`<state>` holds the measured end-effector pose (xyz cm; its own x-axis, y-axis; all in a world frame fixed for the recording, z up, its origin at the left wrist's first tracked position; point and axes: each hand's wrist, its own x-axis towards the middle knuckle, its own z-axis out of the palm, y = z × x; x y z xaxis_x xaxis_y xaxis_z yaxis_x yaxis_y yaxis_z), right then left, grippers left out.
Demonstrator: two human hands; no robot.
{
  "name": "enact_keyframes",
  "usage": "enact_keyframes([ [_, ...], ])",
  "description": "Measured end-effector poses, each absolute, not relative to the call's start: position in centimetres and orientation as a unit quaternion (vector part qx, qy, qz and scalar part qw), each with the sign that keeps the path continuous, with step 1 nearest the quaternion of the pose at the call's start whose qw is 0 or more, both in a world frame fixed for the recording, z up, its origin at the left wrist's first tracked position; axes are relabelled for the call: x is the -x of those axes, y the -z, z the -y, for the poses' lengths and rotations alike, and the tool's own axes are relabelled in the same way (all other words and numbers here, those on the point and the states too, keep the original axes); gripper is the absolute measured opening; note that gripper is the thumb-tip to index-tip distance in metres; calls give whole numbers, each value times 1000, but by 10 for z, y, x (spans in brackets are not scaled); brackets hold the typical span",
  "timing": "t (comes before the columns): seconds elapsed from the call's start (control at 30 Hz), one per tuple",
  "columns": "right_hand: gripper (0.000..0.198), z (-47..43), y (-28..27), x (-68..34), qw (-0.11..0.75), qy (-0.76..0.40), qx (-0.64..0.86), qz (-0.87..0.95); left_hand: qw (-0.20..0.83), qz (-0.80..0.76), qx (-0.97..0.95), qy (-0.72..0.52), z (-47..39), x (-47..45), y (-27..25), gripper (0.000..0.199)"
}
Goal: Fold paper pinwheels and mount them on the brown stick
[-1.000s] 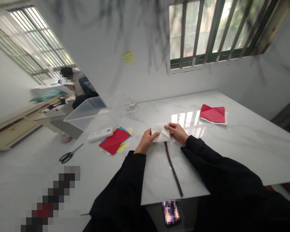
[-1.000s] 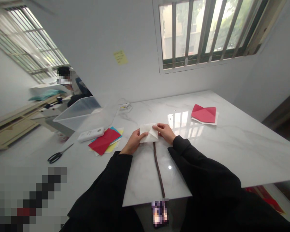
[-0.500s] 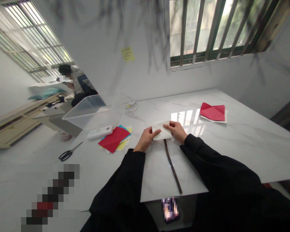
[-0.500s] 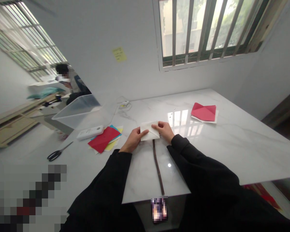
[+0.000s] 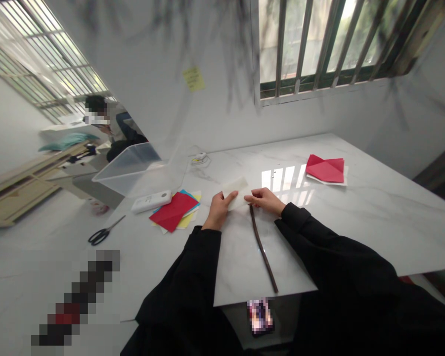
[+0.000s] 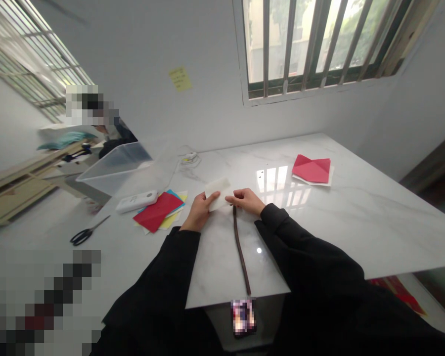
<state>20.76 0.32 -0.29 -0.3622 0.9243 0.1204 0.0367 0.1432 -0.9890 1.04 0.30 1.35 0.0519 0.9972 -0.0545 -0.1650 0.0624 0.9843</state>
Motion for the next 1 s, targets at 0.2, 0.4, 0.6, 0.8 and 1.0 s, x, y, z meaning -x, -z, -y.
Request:
enact_keyframes([
  [0.2, 55, -6, 7, -207, 415, -510, 394, 642, 582, -441, -404, -552, -2, -11, -20, 58],
  [0.4, 55, -5, 5, -207, 408, -502, 388, 657, 578, -456, -406, -542, -1, -11, -21, 57],
  [0.6, 52, -6, 2, -207, 509, -518, 401, 558, 581, -455, -491, -462, 1, -7, -21, 60],
  [0.8, 47, -8, -5, -214, 564, -506, 422, 498, 571, -463, -550, -396, 4, -5, -23, 58],
  [1.0, 50, -9, 0, -213, 530, -495, 432, 536, 569, -465, -547, -402, 3, -5, -22, 58],
])
